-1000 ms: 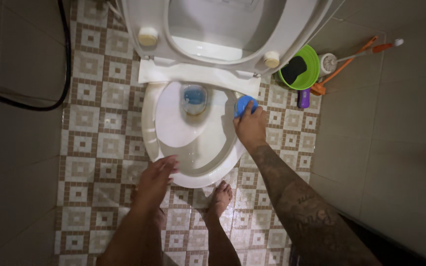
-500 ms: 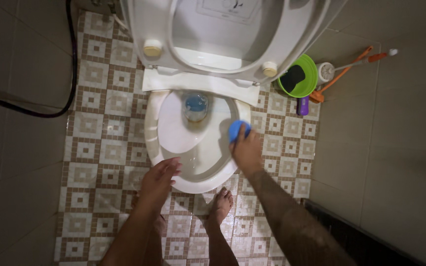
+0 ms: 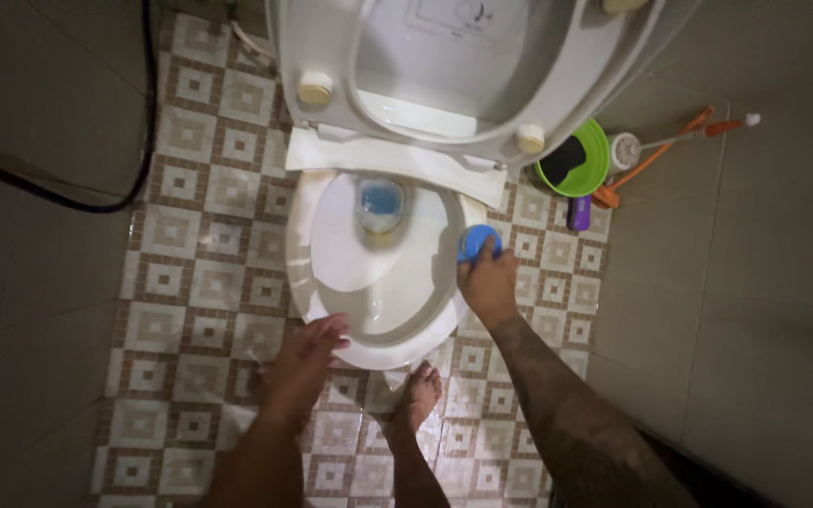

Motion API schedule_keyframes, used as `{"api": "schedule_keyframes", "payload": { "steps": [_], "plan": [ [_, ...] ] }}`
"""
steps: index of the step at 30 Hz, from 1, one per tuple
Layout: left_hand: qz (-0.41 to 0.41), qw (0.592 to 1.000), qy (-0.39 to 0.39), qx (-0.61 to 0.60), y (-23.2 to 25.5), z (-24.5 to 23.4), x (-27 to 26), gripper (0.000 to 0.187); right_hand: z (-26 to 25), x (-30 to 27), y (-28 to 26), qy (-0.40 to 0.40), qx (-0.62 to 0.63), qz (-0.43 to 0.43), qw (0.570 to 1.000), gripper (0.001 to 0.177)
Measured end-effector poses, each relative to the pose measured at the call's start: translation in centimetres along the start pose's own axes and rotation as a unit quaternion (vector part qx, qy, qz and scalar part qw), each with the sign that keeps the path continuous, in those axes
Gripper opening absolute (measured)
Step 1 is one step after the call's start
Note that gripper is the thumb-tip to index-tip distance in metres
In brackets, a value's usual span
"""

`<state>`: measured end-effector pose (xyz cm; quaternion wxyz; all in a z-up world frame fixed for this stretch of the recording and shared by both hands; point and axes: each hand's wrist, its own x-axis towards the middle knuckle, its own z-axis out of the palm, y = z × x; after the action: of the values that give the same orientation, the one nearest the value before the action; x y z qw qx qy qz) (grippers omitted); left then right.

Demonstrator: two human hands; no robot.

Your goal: The person cleans a toilet by wiping the underside of the seat and the rim with a blue sponge. They then pour blue cleaning liquid into the bowl and scrub the interior with the sponge. Finally, they wipe the exterior base and tank of the toilet.

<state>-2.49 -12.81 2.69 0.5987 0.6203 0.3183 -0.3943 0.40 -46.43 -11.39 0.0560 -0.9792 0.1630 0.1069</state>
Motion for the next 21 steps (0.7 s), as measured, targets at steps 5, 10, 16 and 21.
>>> {"api": "schedule_keyframes", "payload": {
  "steps": [5, 10, 16, 21],
  "plan": [
    [-0.001, 1.0, 0.011, -0.024, 1.1, -0.8, 0.4, 0.039, -2.2, 2.9, -3.2, 0.128, 0.024, -0.058, 0.99, 0.083],
    [-0.026, 0.997, 0.062, -0.047, 0.7, -2.6, 1.2, 0.037, -2.7, 7.3, -12.0, 0.057, 0.084, -0.101, 0.99, 0.079],
    [0.099, 0.995, 0.033, -0.007, -1.8, -4.2, 4.4, 0.038, -2.5, 8.0, -19.8, 0.155, 0.05, -0.217, 0.963, 0.083],
    [0.138, 0.99, 0.016, 0.007, 3.2, -4.0, 5.2, 0.04, -4.7, 7.2, -12.3, 0.051, 0.267, 0.065, 0.96, 0.058]
  ]
}}
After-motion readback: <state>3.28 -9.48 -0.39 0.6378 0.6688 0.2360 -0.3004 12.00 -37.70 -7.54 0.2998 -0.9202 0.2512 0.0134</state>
